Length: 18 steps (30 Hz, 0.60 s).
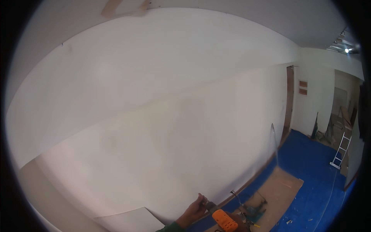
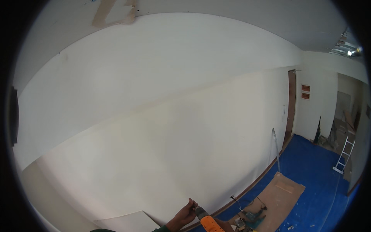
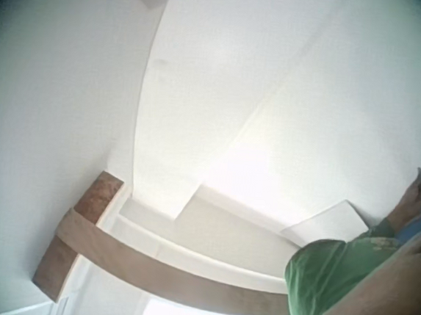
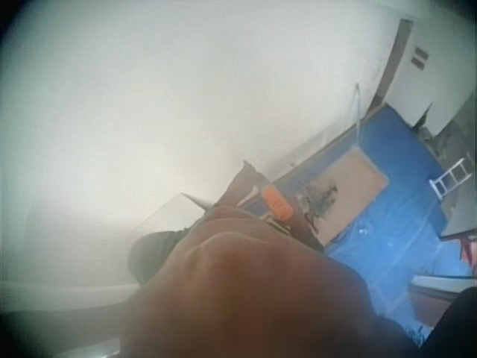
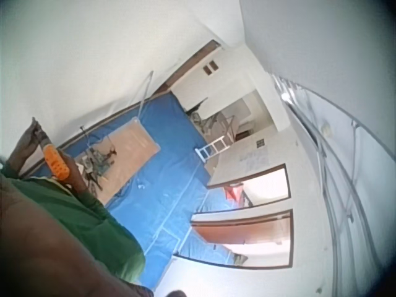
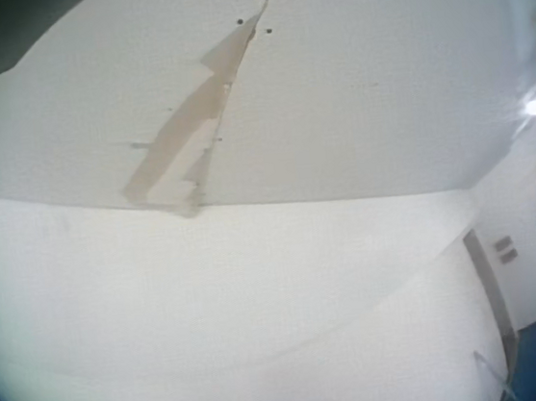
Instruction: The person uses a cordless drill to drive screws into ceiling panels, securing them to the metal framework. They repeatedly position screws, operate the drill overhead, and move along the ceiling to fasten multiple points.
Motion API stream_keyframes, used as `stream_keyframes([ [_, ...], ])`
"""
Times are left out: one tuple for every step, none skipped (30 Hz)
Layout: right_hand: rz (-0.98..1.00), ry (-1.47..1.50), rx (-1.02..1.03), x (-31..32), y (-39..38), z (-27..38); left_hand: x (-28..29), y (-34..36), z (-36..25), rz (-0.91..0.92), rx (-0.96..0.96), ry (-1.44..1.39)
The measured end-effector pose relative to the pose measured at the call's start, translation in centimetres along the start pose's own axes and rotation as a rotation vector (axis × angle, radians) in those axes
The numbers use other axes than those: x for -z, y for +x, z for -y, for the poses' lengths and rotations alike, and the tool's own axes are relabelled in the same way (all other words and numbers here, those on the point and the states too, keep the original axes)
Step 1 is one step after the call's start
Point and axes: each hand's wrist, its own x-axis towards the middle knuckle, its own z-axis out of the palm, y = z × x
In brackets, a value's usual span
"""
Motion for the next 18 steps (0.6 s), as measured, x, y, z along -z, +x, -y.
stream_keyframes([
  [0.046, -0.108, -0.044, 0.1, 0.8, 0.6, 0.1, -0.1, -0.2, 0.021, -0.027, -0.007],
  [0.092, -0.218, -0.086, 0.4, 1.6, 1.3, 0.2, -0.2, -0.5, 0.031, -0.042, 0.012],
  [0.132, -0.330, -0.133, 0.7, 1.9, 1.6, -0.4, -0.4, -1.0, 0.042, -0.049, 0.031],
  [0.055, -0.425, 0.046, 0.8, 1.3, 0.0, -1.1, -0.6, -1.5, 0.054, -0.055, 0.053],
  [-0.024, -0.522, 0.225, 0.9, 0.4, -2.9, -1.6, -0.4, -1.9, 0.069, -0.068, 0.055],
  [-0.100, -0.614, 0.397, 0.9, -0.6, -4.4, -1.6, -0.3, -2.0, 0.076, -0.077, 0.053],
  [0.028, -0.501, 0.147, 0.8, 0.6, -0.4, -1.0, -0.9, -1.9, 0.059, -0.112, 0.028],
  [0.124, -0.378, -0.141, 0.4, 2.4, 5.2, 0.0, -0.8, -1.8, 0.089, -0.108, -0.040],
  [0.117, -0.245, -0.262, 0.2, 2.9, 5.2, -0.1, -1.2, -1.8, 0.101, -0.083, -0.117],
  [0.118, -0.176, -0.240, 0.4, 3.3, 5.2, -2.3, -2.3, -2.1, -0.086, -0.128, -0.069],
  [0.112, -0.104, -0.228, 0.6, 3.8, 5.1, -3.6, -2.8, -2.5, -0.050, -0.139, 0.053],
  [0.109, -0.040, -0.197, 0.8, 4.0, 5.1, -4.2, -3.3, -2.7, -0.026, -0.103, -0.041],
  [0.096, -0.069, -0.195, 0.7, 3.7, 5.0, -4.6, -4.2, -2.5, -0.016, -0.073, -0.142],
  [0.074, -0.102, -0.193, 0.6, 3.4, 4.8, -5.8, -4.6, -2.2, -0.156, -0.146, 0.107],
  [0.051, -0.138, -0.187, 0.4, 3.0, 4.8, -4.4, -4.7, -1.8, -0.201, -0.131, -0.038],
  [0.087, -0.241, -0.220, 0.2, 2.5, 5.3, -4.4, -5.9, -1.1, -0.157, -0.118, -0.039],
  [0.147, -0.366, -0.214, 0.7, 2.7, 5.1, -5.3, -6.1, -1.0, -0.079, -0.142, -0.049],
  [0.151, -0.362, -0.236, 0.6, 2.2, 4.5, -5.2, -6.6, -0.7, -0.093, -0.108, -0.048],
])
